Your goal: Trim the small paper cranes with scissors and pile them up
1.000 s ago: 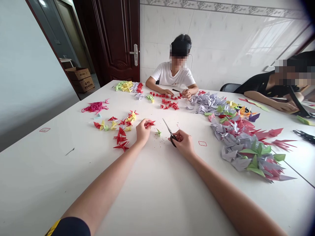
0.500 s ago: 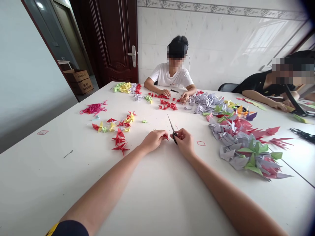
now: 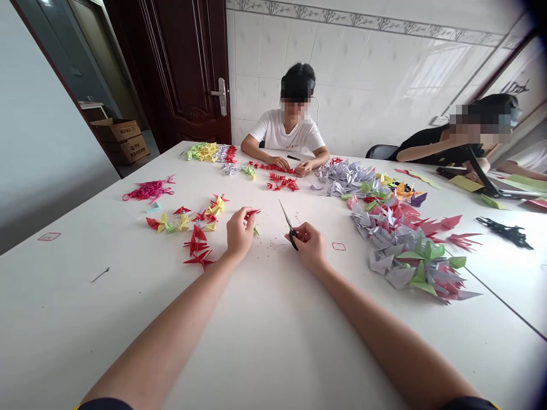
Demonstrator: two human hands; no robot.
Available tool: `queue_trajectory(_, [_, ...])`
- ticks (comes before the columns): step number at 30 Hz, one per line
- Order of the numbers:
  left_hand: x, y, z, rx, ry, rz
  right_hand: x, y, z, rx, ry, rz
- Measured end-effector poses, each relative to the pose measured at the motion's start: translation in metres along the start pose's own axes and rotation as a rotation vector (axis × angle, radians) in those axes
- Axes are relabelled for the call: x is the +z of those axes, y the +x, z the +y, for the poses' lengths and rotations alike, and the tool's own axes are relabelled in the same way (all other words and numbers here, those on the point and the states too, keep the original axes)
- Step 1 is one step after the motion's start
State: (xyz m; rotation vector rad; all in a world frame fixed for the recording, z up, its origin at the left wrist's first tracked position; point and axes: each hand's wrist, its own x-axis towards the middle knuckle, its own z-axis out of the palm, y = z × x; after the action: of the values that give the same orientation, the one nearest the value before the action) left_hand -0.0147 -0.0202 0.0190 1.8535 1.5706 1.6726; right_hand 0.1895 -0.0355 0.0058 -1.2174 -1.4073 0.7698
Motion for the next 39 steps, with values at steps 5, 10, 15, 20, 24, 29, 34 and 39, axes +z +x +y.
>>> queue_trajectory(5, [0.008, -0.006, 0.006, 0.048, -0.222, -0.259, 0.000, 0.000, -0.001, 0.002, 0.022, -0.021])
queue_trajectory(10, [0.013, -0.013, 0.011, -0.129, -0.448, -0.538, 0.000, 0.001, 0.000, 0.007, 0.019, -0.023])
queue_trajectory(15, [0.015, -0.015, 0.009, -0.151, -0.457, -0.628, 0.000, 0.001, 0.000, 0.009, 0.026, -0.027])
queue_trajectory(20, [0.017, -0.011, 0.003, -0.190, -0.374, -0.572, -0.001, -0.001, -0.004, 0.027, 0.043, -0.035])
queue_trajectory(24, [0.016, -0.003, -0.003, -0.318, -0.217, -0.334, -0.001, -0.001, -0.004, 0.044, 0.056, -0.041])
queue_trajectory(29, [0.015, 0.007, -0.019, -0.481, -0.339, -0.105, -0.002, 0.000, -0.001, 0.016, 0.007, -0.114])
queue_trajectory(34, [0.016, 0.008, -0.025, -0.517, -0.563, -0.023, -0.003, -0.001, -0.004, -0.071, -0.104, -0.201])
queue_trajectory(39, [0.013, 0.008, -0.018, -0.505, -0.651, -0.074, -0.002, -0.002, -0.005, -0.102, -0.133, -0.180])
